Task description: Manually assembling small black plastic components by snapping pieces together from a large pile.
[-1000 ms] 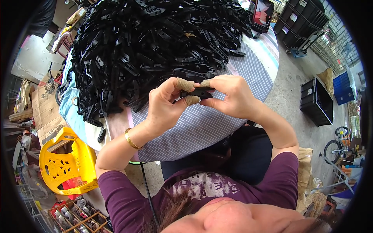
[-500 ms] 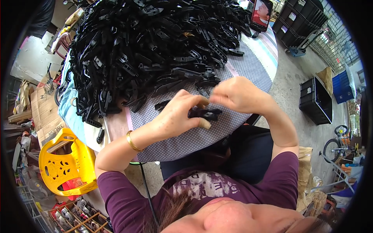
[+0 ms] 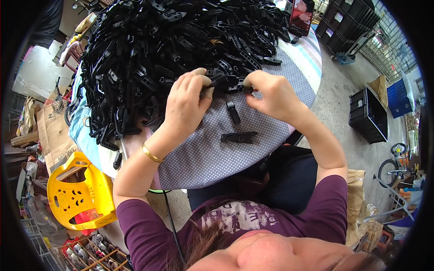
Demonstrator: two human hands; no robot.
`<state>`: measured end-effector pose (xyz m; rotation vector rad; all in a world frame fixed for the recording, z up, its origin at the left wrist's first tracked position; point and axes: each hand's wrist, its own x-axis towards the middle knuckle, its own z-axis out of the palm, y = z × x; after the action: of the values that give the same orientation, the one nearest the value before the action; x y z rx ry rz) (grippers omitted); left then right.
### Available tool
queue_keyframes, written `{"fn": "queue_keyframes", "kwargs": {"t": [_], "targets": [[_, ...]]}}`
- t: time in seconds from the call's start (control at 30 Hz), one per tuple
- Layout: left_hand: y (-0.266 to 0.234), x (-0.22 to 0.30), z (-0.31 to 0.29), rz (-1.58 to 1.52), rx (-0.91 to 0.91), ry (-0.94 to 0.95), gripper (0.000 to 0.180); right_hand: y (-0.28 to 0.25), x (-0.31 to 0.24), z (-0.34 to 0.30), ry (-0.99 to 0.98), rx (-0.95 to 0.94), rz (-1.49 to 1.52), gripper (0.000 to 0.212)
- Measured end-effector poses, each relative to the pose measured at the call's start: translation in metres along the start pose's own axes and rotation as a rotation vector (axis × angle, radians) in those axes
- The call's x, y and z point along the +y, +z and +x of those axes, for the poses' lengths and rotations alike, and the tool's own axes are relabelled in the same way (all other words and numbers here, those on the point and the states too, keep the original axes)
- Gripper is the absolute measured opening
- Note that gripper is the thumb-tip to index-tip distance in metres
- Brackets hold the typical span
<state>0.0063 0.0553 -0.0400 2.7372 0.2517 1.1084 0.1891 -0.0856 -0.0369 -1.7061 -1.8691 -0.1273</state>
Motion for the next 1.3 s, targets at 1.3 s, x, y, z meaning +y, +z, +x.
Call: {"fn": "queue_keyframes", "kwargs": {"t": [1.3], "targets": [[-0.014, 0.029, -0.009, -0.542, -0.134, -0.251, 0.043, -0.004, -0.025, 0.001, 0.042, -0.083, 0.352, 0.04]]}}
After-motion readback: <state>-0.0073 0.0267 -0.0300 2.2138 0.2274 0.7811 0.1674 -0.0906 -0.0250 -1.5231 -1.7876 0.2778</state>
